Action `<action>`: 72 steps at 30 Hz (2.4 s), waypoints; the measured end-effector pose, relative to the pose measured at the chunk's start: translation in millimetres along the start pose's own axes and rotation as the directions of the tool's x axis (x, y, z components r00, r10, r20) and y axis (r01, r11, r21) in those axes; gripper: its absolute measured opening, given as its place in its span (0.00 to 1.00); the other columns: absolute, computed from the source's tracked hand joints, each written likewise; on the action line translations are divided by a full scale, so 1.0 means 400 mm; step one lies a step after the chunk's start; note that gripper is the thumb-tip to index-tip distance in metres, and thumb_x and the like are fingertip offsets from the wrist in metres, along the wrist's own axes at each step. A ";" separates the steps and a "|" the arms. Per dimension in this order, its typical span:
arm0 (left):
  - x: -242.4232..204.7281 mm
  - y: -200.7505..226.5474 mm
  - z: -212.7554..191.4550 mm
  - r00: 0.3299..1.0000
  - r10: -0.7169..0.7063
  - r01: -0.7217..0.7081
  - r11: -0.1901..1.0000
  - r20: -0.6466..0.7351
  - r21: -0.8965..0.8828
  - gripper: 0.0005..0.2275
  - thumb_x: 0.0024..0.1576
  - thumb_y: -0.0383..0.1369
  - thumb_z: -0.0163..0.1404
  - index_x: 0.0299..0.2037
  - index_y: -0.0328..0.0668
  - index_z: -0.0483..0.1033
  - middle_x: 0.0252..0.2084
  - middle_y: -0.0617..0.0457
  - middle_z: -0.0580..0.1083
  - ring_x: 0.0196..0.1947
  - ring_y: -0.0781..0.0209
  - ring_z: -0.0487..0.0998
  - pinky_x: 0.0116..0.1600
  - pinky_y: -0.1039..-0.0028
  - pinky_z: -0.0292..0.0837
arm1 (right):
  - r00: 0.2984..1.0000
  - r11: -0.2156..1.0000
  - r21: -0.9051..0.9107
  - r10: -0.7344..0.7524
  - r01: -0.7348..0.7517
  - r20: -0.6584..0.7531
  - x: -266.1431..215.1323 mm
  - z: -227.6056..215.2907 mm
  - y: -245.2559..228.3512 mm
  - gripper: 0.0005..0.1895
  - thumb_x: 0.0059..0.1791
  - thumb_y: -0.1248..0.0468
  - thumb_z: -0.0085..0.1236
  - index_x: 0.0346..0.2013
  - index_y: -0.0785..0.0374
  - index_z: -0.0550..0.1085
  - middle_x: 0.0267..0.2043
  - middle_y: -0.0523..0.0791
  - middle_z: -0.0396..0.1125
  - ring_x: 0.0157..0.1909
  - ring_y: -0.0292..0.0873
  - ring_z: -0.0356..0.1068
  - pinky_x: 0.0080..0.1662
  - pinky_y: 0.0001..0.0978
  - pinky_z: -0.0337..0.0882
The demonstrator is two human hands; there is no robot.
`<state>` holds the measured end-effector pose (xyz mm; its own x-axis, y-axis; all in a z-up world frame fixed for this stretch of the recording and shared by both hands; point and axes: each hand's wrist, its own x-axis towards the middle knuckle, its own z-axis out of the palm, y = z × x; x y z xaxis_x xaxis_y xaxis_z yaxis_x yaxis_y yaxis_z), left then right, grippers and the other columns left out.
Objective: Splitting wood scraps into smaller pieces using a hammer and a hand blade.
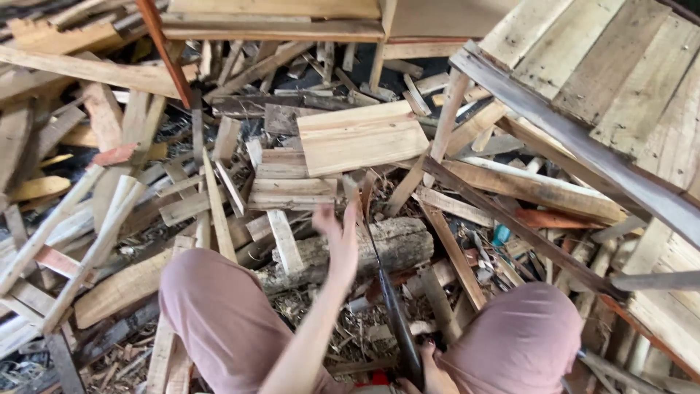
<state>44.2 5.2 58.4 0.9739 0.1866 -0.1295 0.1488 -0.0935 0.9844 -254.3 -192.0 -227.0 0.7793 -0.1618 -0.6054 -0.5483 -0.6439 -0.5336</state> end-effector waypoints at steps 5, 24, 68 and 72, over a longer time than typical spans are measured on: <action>-0.222 -0.191 -0.026 0.734 -0.564 0.669 0.694 0.379 -0.264 0.36 0.48 0.64 0.37 0.59 0.48 0.51 0.58 0.50 0.55 0.55 0.50 0.57 0.56 0.50 0.58 | 0.915 0.954 -0.017 -0.290 0.298 -0.281 0.033 0.055 0.054 0.52 0.39 0.58 0.72 0.71 0.54 0.52 0.47 0.51 0.71 0.42 0.49 0.79 0.46 0.32 0.78; -0.355 -0.304 0.176 0.774 -0.556 0.633 0.691 0.301 -0.349 0.05 0.60 0.26 0.48 0.35 0.31 0.69 0.21 0.49 0.68 0.12 0.59 0.69 0.19 0.72 0.68 | 0.960 0.902 0.345 0.279 -0.259 -0.008 -0.027 -0.031 0.119 0.20 0.48 0.59 0.61 0.55 0.46 0.73 0.39 0.46 0.80 0.39 0.45 0.79 0.48 0.29 0.76; -0.255 -0.338 0.146 0.729 -0.563 0.666 0.716 0.390 -0.210 0.02 0.60 0.24 0.47 0.38 0.31 0.68 0.24 0.51 0.69 0.17 0.62 0.69 0.25 0.75 0.71 | 0.998 0.992 -0.128 -0.005 -0.004 -0.066 -0.003 -0.051 -0.161 0.26 0.42 0.50 0.60 0.49 0.58 0.66 0.41 0.53 0.69 0.41 0.57 0.72 0.50 0.43 0.72; -0.276 -0.301 0.104 0.609 -0.499 0.423 0.862 0.616 0.281 0.12 0.66 0.40 0.50 0.41 0.37 0.68 0.28 0.53 0.76 0.29 0.63 0.82 0.36 0.79 0.83 | 0.989 0.992 -0.043 0.115 -0.119 -0.089 -0.016 -0.143 -0.278 0.37 0.44 0.54 0.55 0.68 0.55 0.60 0.36 0.50 0.77 0.34 0.52 0.79 0.39 0.41 0.77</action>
<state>-74.1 -44.9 -50.6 0.6244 -0.4426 -0.6437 0.5879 -0.2763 0.7603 -181.1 -162.2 -130.2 0.7353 -0.3005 -0.6075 -0.6234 -0.6516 -0.4322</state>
